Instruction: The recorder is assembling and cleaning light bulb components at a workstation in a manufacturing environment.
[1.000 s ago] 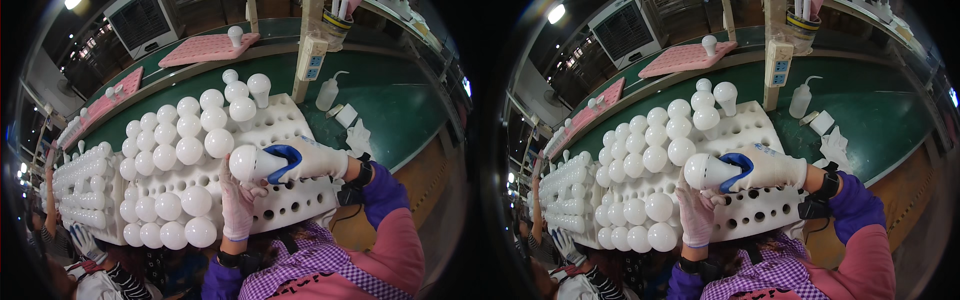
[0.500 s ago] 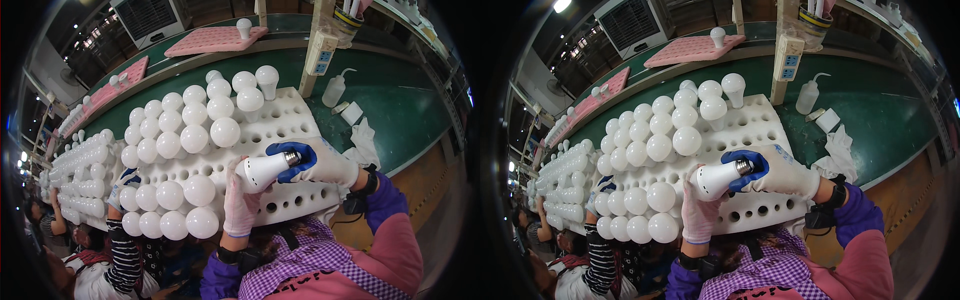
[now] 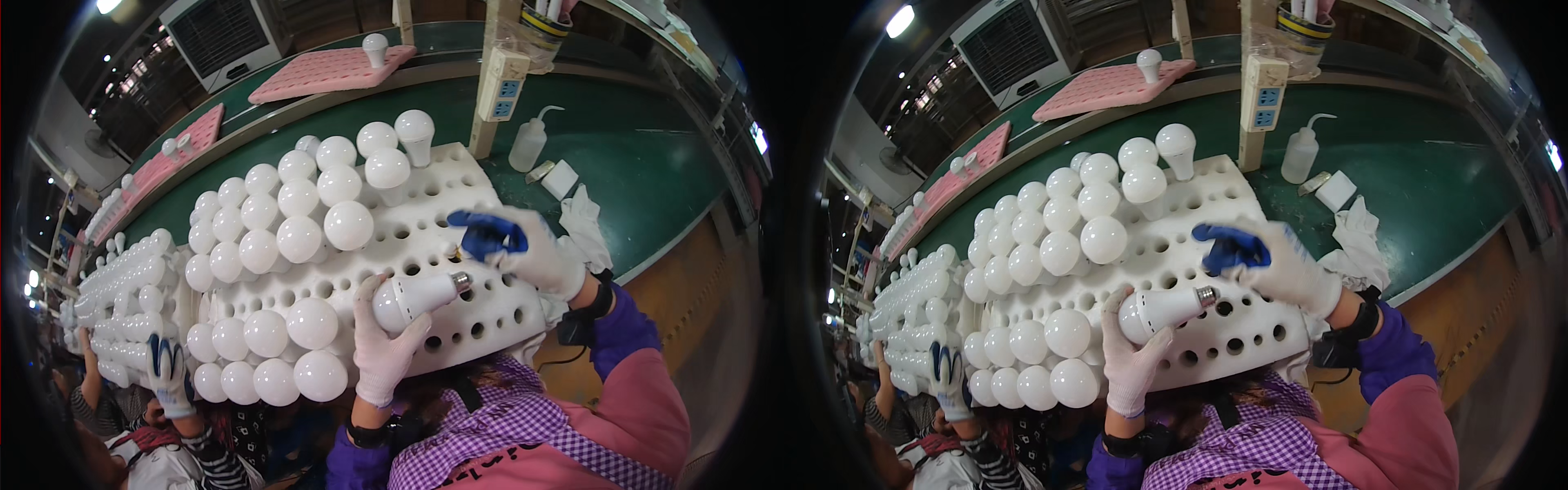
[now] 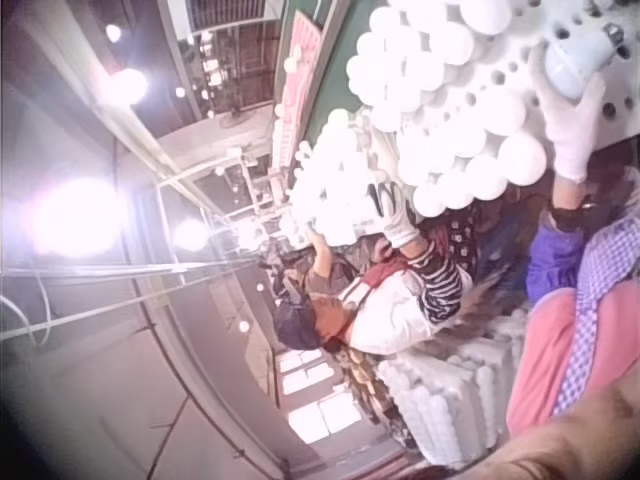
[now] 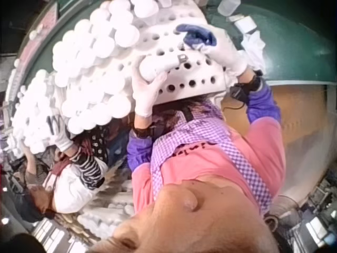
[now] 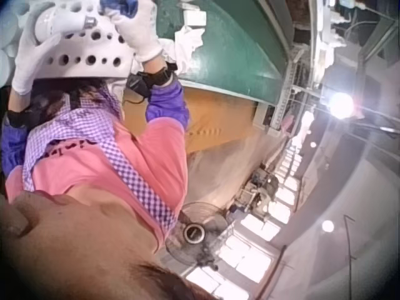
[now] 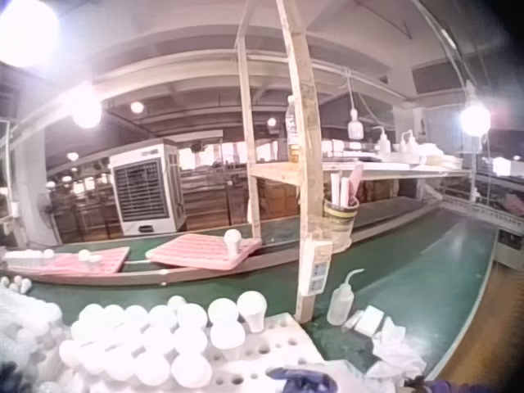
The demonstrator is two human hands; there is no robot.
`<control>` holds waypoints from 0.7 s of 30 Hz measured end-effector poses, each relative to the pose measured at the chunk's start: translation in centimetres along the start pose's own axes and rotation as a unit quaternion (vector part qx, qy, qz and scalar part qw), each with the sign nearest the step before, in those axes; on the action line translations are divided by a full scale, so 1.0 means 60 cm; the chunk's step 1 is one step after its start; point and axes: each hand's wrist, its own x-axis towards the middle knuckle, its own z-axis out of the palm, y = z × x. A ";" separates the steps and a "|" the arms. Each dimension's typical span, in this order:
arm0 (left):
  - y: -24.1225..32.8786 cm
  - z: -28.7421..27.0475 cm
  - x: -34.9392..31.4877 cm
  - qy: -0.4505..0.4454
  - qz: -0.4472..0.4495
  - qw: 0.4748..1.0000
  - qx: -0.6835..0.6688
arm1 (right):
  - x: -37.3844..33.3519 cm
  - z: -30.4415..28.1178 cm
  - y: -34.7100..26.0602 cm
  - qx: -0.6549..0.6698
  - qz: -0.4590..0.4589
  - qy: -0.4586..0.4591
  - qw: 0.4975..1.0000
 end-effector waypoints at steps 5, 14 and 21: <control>0.000 0.004 -0.001 0.039 0.039 0.977 0.207 | 0.012 -0.026 0.046 -0.219 -0.161 0.142 0.952; -0.019 0.007 0.002 0.018 0.081 0.942 0.325 | 0.035 -0.003 0.125 -0.480 -0.210 0.105 0.845; -0.026 0.006 0.001 0.010 0.104 0.933 0.343 | 0.053 0.001 0.141 -0.479 -0.268 0.095 0.830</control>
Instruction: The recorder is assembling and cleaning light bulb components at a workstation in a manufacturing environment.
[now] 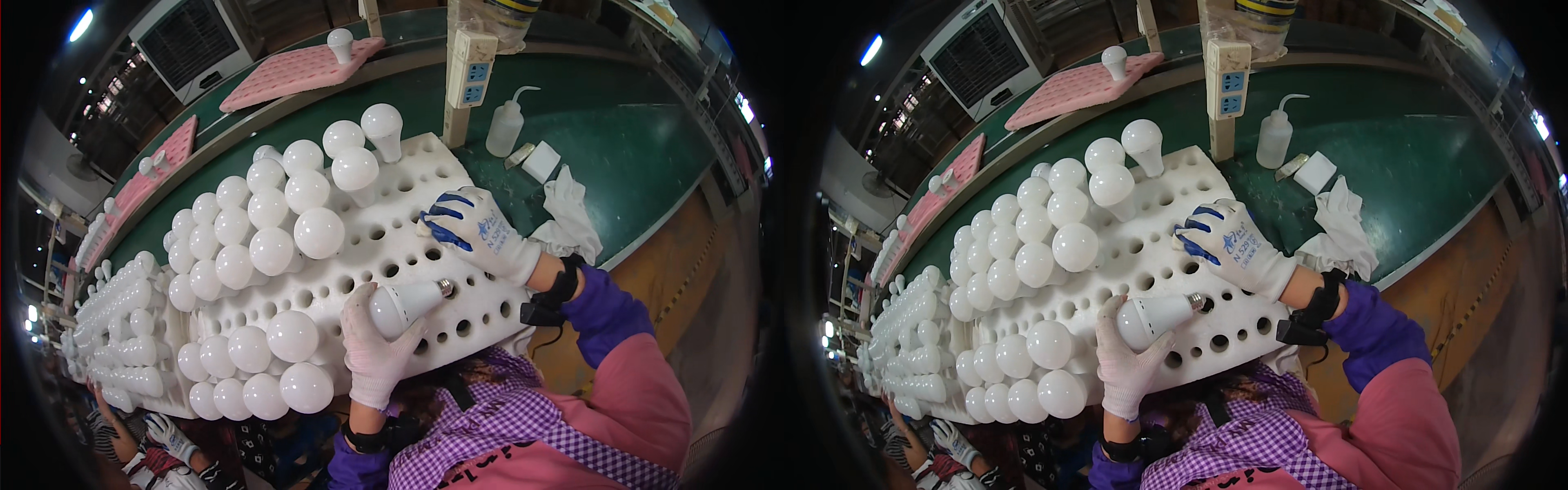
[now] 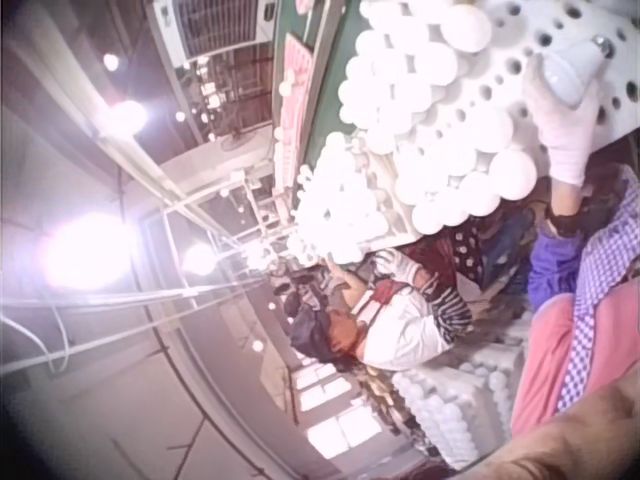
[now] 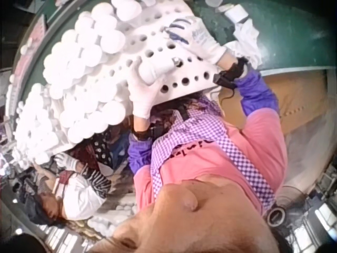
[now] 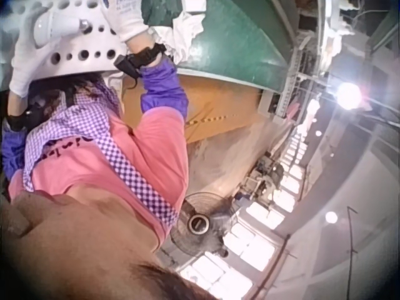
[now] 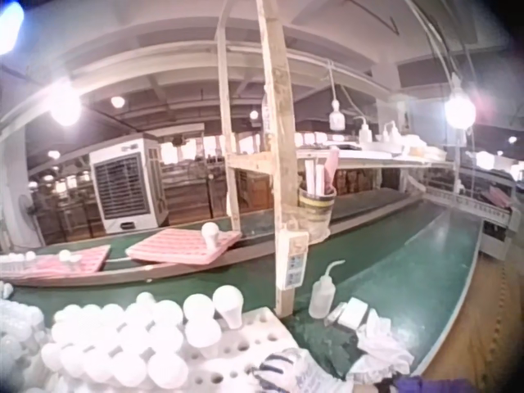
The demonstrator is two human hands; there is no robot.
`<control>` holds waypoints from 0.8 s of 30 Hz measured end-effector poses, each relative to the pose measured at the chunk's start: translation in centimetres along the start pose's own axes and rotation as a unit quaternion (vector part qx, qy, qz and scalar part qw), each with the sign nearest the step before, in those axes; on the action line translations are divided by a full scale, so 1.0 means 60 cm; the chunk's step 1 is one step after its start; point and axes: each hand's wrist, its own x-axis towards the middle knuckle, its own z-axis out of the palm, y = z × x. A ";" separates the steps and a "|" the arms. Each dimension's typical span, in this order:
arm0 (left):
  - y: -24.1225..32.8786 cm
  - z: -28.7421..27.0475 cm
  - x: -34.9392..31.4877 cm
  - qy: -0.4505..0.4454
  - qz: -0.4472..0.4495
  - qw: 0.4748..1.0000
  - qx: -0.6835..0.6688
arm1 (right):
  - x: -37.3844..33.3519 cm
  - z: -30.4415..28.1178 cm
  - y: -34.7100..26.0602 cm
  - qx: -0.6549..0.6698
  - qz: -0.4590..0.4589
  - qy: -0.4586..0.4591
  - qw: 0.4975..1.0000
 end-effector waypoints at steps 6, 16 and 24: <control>0.002 0.003 -0.004 0.003 -0.004 1.000 0.000 | 0.006 0.010 0.004 0.012 0.068 -0.036 0.997; 0.004 0.000 -0.003 0.004 -0.002 1.000 0.026 | 0.010 -0.053 -0.088 0.244 0.023 -0.032 0.969; 0.006 0.001 -0.003 0.006 0.005 0.998 0.058 | 0.015 -0.018 -0.090 0.204 0.003 -0.044 0.978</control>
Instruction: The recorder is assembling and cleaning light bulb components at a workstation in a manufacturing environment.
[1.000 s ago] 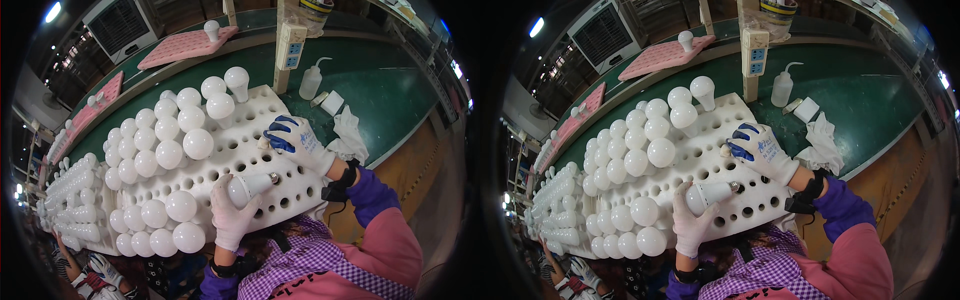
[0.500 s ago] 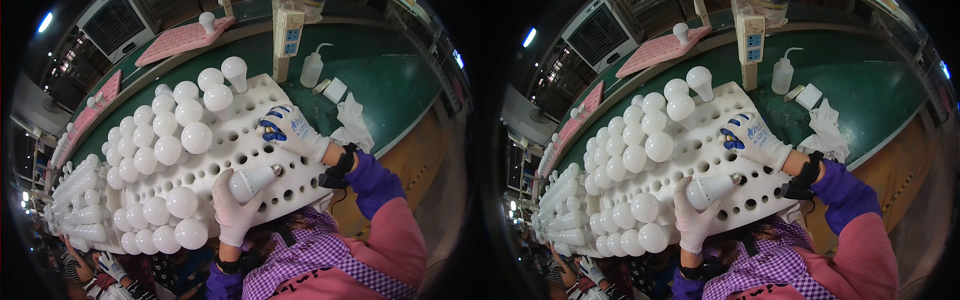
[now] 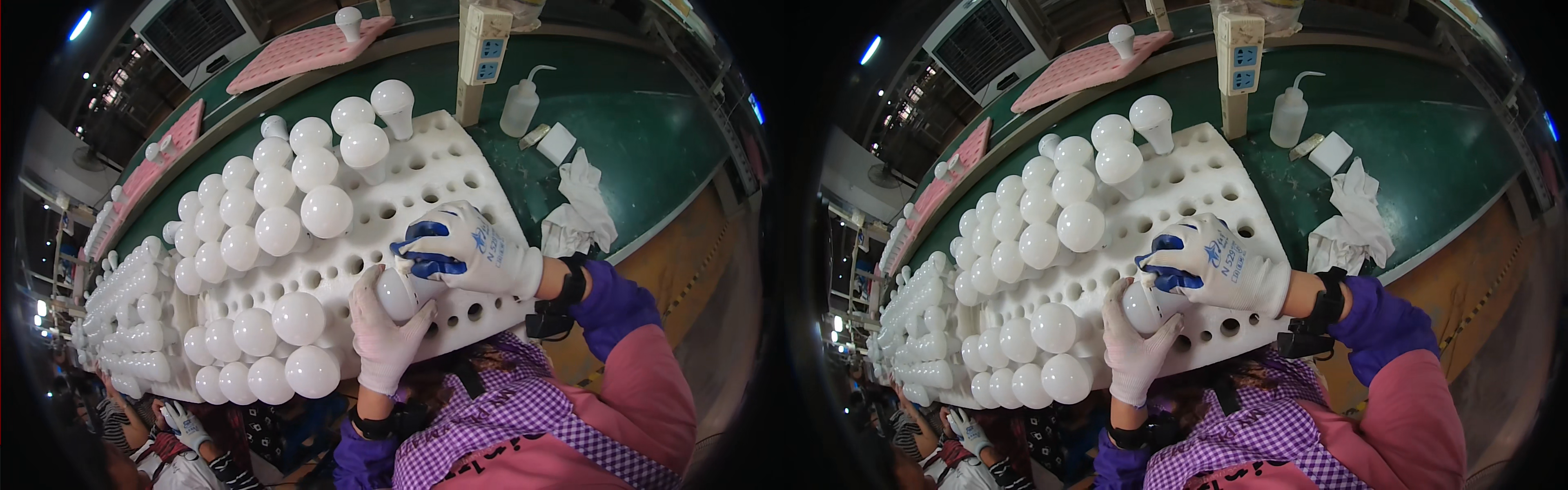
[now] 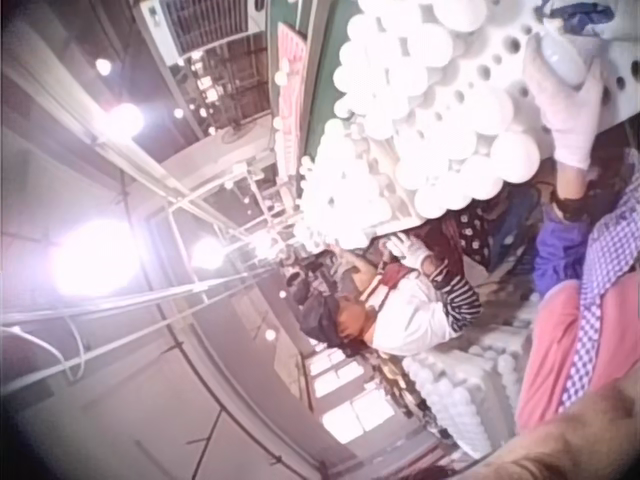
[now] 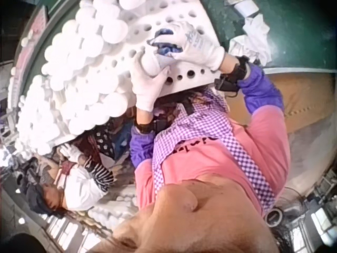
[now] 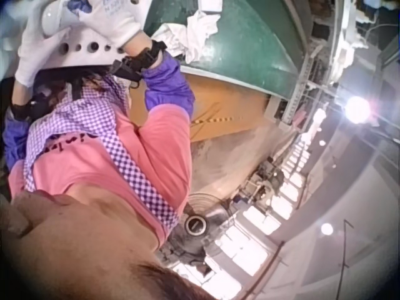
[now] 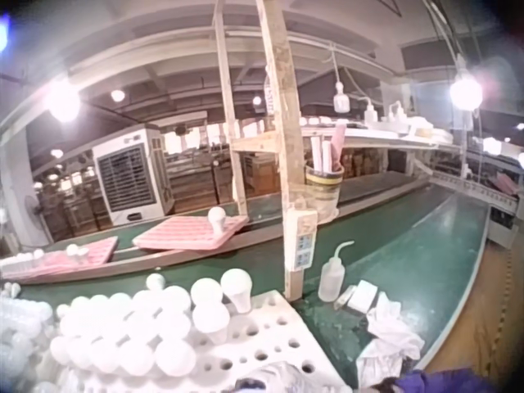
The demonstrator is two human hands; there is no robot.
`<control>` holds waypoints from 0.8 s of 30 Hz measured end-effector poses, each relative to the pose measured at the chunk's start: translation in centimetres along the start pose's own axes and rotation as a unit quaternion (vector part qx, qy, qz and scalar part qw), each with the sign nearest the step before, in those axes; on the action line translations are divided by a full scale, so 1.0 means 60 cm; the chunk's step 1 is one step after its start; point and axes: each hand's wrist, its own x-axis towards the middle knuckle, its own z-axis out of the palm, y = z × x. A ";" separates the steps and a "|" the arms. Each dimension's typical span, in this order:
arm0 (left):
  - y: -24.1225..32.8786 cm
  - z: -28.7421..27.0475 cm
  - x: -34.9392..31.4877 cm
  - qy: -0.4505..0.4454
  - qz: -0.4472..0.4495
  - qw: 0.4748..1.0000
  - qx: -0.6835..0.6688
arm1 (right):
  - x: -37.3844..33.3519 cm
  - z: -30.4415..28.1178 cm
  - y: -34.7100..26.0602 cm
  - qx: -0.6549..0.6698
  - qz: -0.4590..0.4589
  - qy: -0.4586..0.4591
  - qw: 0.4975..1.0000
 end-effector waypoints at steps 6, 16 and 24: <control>0.001 0.000 0.002 -0.001 -0.019 0.998 -0.054 | -0.025 -0.006 -0.027 -0.062 -0.121 0.021 0.990; -0.006 0.000 0.003 -0.004 -0.006 0.999 -0.036 | -0.021 0.005 -0.019 -0.011 -0.090 0.041 0.995; -0.008 -0.002 0.005 -0.014 -0.018 0.999 -0.049 | 0.005 0.004 -0.024 0.001 -0.045 0.040 0.998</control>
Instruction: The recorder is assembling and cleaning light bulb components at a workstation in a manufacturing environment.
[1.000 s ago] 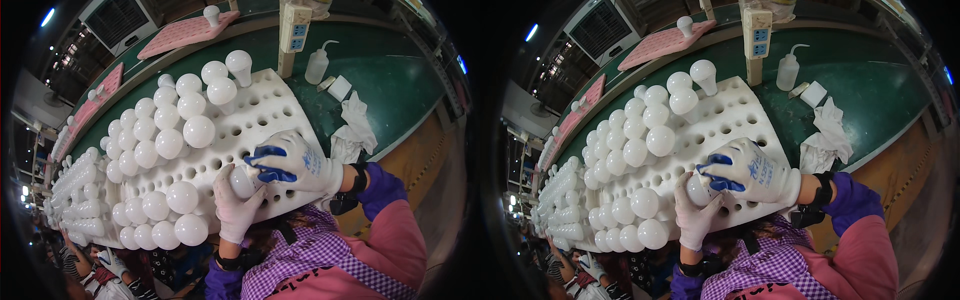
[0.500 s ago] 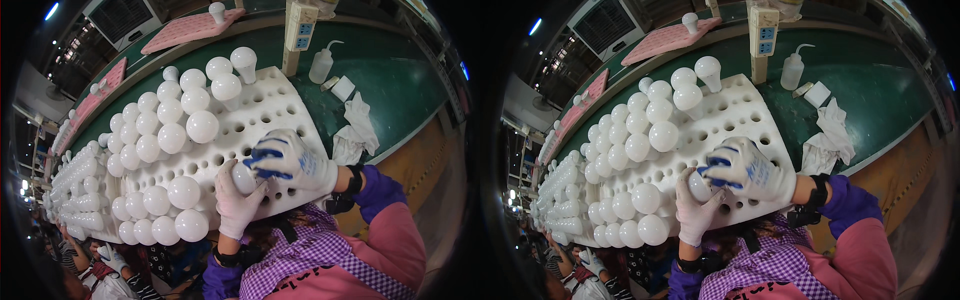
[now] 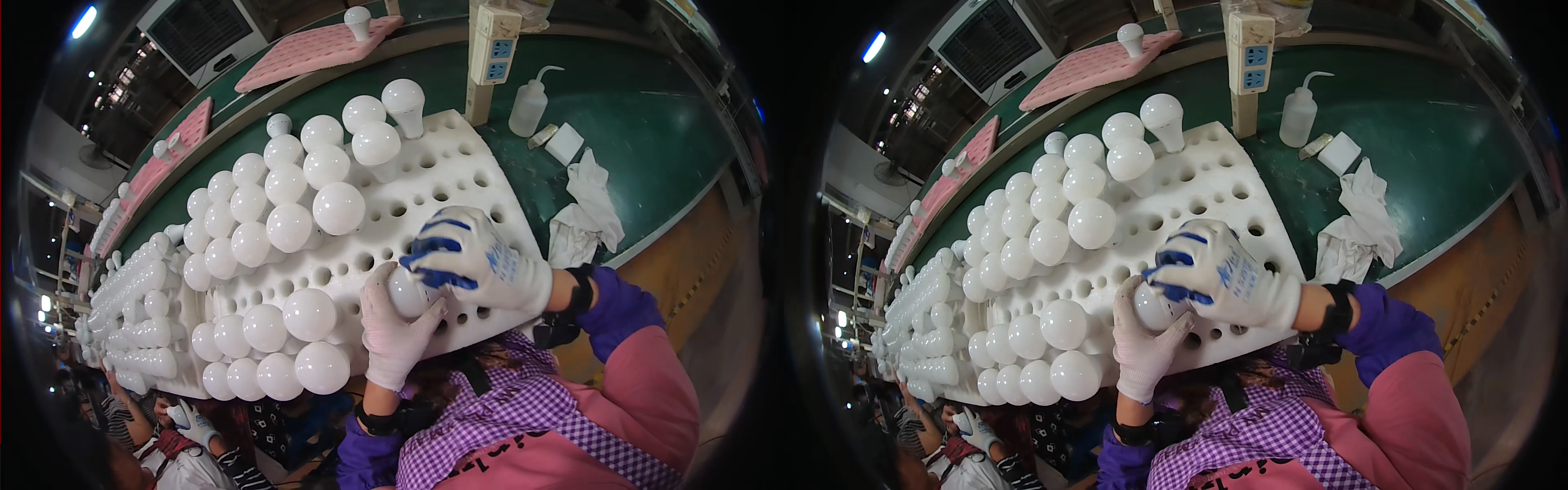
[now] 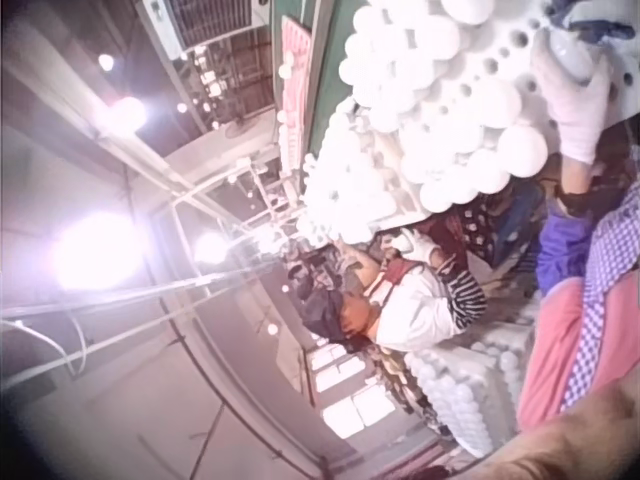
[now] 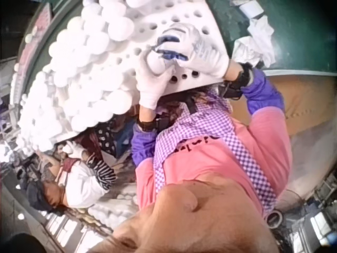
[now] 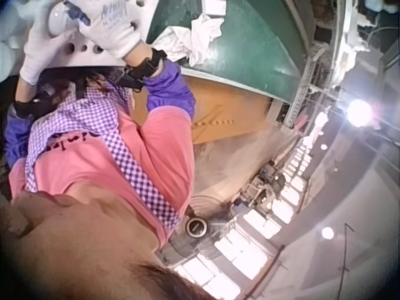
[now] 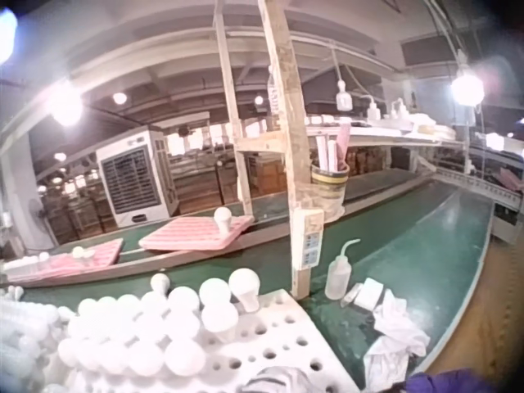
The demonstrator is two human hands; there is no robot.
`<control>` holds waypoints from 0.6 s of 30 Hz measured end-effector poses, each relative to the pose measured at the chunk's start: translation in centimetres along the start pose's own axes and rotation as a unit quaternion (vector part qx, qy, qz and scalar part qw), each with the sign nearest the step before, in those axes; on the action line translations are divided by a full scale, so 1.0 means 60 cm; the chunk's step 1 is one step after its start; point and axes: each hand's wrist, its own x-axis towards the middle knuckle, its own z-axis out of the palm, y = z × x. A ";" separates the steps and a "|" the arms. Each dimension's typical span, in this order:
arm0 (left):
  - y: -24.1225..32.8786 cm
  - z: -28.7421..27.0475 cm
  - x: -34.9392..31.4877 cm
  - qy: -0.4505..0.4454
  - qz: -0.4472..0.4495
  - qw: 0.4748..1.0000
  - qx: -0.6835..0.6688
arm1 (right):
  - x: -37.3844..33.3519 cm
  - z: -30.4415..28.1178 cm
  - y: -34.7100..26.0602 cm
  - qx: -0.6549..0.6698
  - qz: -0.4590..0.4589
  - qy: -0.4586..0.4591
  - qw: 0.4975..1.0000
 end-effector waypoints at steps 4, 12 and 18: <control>0.003 -0.002 -0.007 -0.002 0.010 1.000 -0.015 | 0.002 -0.011 0.005 -0.033 -0.010 0.023 0.999; -0.002 -0.007 -0.011 -0.037 -0.056 0.914 -0.399 | 0.014 -0.035 0.054 0.035 0.159 0.039 0.986; 0.010 -0.013 -0.006 -0.030 -0.099 0.877 -0.469 | 0.003 -0.039 0.060 0.043 0.159 0.060 0.985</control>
